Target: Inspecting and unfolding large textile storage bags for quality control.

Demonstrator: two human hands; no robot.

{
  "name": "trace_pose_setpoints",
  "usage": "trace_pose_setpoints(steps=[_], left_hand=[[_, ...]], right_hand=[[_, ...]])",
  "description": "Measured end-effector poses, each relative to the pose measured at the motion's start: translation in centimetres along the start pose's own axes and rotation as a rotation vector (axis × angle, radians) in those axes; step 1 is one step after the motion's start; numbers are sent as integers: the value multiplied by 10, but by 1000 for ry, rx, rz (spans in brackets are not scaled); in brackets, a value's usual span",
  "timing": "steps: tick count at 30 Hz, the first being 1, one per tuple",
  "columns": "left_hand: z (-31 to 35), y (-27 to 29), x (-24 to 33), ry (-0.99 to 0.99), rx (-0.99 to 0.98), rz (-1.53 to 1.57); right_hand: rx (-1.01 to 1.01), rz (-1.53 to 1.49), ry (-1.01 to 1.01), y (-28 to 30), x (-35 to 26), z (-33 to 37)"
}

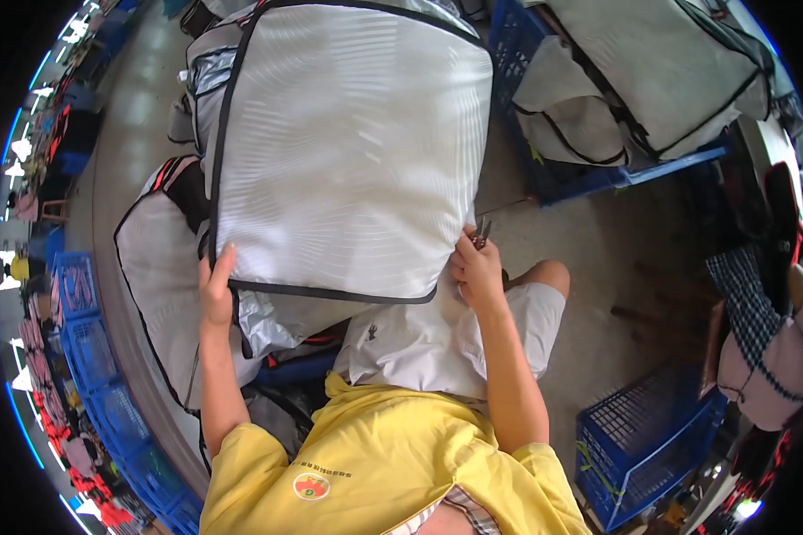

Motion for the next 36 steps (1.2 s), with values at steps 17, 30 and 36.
trace_pose_setpoints(steps=[17, 30, 36], left_hand=[[197, -364, 112, -1164, -765, -633], [214, -384, 79, -1145, -594, -391], [205, -283, 109, -998, -567, 92]], right_hand=[[748, 32, 377, 249, -73, 164], [230, 909, 724, -90, -130, 144], [-371, 1262, 847, -272, -99, 120]])
Point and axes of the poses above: each hand's wrist, its own z-axis away from the middle knuckle, its own y-axis out of the back of the hand, x = y × z, the point moved 9 cm from there along -z, towards the middle knuckle, and after that the axes turned 9 degrees about -y, right-handed, at the moved point
